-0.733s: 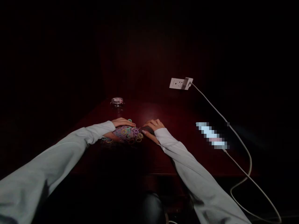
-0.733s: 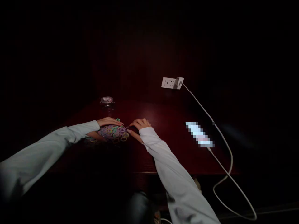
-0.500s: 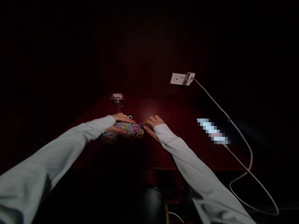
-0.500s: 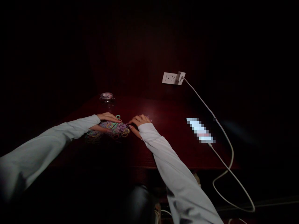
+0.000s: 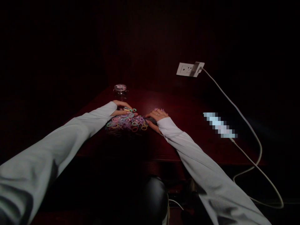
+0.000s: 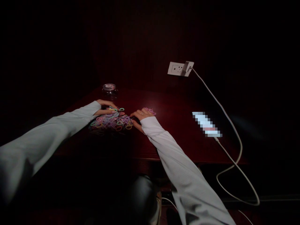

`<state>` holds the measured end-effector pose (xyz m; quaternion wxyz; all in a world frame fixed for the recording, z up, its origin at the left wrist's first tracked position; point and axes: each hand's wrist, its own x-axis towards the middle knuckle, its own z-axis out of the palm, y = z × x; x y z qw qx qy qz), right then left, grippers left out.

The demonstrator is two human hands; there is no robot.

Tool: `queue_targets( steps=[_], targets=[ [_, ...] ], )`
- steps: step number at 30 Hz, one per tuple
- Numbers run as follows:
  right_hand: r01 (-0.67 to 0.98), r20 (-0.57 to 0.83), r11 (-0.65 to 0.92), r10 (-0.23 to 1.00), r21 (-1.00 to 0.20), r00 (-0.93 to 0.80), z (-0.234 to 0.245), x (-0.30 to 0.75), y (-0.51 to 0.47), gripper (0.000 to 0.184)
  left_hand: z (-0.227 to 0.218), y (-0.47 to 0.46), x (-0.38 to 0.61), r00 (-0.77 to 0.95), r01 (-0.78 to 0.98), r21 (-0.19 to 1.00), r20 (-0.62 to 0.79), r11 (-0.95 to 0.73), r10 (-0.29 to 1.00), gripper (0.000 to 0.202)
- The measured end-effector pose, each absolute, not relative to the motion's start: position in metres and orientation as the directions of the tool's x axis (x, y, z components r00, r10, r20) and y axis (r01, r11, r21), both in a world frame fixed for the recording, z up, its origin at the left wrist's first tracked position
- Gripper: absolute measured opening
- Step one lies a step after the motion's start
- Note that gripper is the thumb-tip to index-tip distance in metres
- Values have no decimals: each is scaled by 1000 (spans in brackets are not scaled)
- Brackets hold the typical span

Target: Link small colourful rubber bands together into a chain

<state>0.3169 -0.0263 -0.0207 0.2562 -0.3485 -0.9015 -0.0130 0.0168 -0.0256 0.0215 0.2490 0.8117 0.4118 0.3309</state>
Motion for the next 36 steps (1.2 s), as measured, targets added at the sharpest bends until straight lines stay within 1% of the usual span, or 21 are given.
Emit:
queue_targets(
  steps=[10, 17, 21, 23, 26, 28, 30, 33, 36],
  targets=[
    [626, 496, 762, 613, -164, -616, -29, 314, -17, 23, 25, -22, 18, 424, 476, 700, 347, -532, 836, 40],
    [615, 496, 771, 604, -166, -623, -30, 314, -16, 23, 25, -20, 16, 520, 521, 594, 348, -613, 780, 38],
    [597, 496, 782, 596, -181, -631, -29, 314, -16, 28, 27, -22, 16, 514, 541, 564, 365, -624, 776, 37],
    [597, 493, 781, 598, -183, -632, -26, 315, -18, 30, 28, -22, 15, 522, 528, 542, 400, -654, 753, 39],
    [586, 473, 792, 587, -169, -657, -21, 317, -21, 33, 30, -20, 12, 594, 471, 498, 431, -728, 680, 42],
    [594, 468, 788, 591, -163, -657, -18, 317, -24, 32, 30, -17, 9, 659, 453, 470, 395, -758, 640, 48],
    [609, 464, 777, 603, -160, -648, -16, 316, -25, 30, 29, -12, 5, 709, 468, 438, 332, -767, 622, 58],
    [624, 449, 766, 616, -153, -647, -16, 316, -25, 28, 26, -8, 4, 735, 510, 382, 272, -771, 621, 72],
    [631, 454, 761, 620, -151, -639, -17, 318, -24, 25, 25, -11, 10, 741, 537, 348, 242, -769, 627, 81]
  ],
)
